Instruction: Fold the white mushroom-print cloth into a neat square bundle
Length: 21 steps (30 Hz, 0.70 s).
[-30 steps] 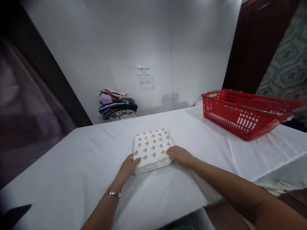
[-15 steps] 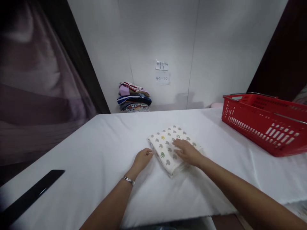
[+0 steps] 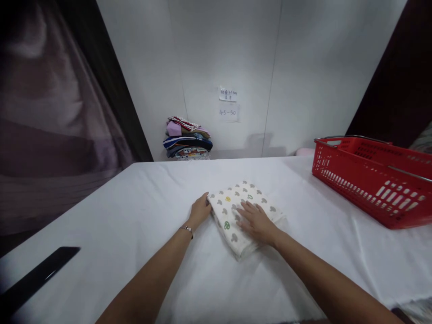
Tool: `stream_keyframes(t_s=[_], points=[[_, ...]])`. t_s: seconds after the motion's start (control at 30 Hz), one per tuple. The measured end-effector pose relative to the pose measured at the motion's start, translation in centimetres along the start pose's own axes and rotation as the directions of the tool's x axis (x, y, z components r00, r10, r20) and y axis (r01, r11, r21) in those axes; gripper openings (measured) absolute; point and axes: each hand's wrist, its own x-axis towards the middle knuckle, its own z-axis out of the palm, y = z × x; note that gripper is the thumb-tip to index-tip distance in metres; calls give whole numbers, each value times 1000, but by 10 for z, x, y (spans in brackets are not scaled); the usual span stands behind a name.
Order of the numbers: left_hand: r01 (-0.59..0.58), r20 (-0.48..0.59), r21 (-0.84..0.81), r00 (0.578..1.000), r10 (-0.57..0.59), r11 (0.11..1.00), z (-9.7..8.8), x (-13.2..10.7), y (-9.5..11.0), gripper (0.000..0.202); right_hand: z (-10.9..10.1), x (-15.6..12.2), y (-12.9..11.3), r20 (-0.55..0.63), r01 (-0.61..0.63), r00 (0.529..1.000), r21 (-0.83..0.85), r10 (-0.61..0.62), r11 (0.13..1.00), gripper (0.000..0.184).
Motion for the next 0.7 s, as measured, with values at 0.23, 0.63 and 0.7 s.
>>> stream_keyframes(t_s=[0.23, 0.63, 0.7], points=[[-15, -46, 18, 999, 16, 1000, -4, 19, -9, 32, 19, -6, 43, -67, -153, 988, -211, 142, 965, 63], [-34, -106, -195, 994, 14, 980, -5, 21, -10, 41, 5, 8, 36, -18, -145, 989, -130, 144, 981, 59], [-173, -163, -122, 975, 152, 977, -6, 12, 10, 40, 0, 26, 33, -50, -127, 991, -127, 122, 984, 59]])
